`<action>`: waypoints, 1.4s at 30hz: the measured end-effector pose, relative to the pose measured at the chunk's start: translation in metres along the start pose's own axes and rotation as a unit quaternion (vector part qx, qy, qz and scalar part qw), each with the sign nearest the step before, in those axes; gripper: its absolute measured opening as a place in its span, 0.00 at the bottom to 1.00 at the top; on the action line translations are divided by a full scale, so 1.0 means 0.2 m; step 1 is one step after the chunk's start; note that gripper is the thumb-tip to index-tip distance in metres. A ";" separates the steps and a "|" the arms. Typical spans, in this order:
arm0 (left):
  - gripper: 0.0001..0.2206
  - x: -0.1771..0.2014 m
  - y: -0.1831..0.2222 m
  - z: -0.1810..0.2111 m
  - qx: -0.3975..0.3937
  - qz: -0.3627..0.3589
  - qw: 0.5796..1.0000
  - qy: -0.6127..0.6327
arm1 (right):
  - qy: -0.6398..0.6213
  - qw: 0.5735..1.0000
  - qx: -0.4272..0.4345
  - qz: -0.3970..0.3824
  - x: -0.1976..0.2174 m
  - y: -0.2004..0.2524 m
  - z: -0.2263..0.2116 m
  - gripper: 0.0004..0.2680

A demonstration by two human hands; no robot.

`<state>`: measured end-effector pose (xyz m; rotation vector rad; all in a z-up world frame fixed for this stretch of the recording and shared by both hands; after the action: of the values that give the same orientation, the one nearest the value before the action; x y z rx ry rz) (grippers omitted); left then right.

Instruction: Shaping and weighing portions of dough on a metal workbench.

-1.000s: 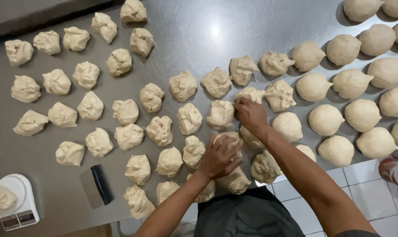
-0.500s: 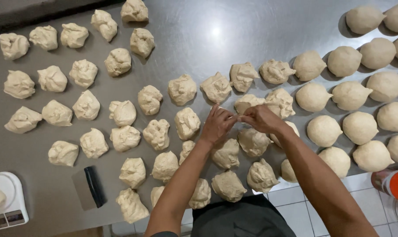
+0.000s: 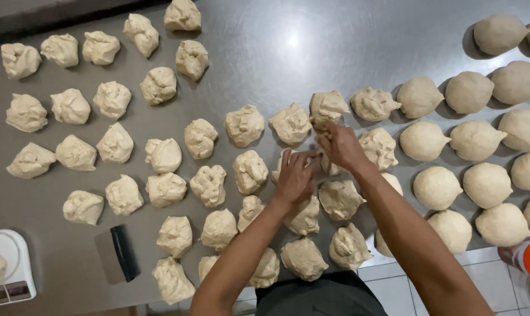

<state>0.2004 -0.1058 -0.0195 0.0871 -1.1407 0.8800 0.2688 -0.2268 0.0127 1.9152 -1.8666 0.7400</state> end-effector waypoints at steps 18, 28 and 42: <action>0.08 0.04 -0.28 -0.41 0.103 -0.028 0.994 -0.033 | -0.035 0.955 -0.247 -0.164 -0.14 -0.07 0.29 0.09; 0.14 0.36 -0.13 -0.38 0.050 0.044 0.991 0.114 | -0.122 0.948 -0.259 -0.139 -0.24 -0.22 -0.01 0.13; 0.32 0.56 0.16 -0.70 0.132 0.087 0.987 0.036 | 0.071 0.994 -0.003 -0.079 -0.66 -0.29 -0.43 0.10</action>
<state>0.2986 0.0454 -0.0032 0.1722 -0.9691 1.1792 0.3176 -0.0672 0.0081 1.9260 -1.6115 0.7970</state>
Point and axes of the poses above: each hand's wrist, its own y-axis away from the middle knuckle, its own x-axis out of the back of the hand, z = x × y, the point moved 10 cm from there along -y, towards the middle knuckle, and after that the axes turned 12 degrees about -x, right-handed, at the moved point
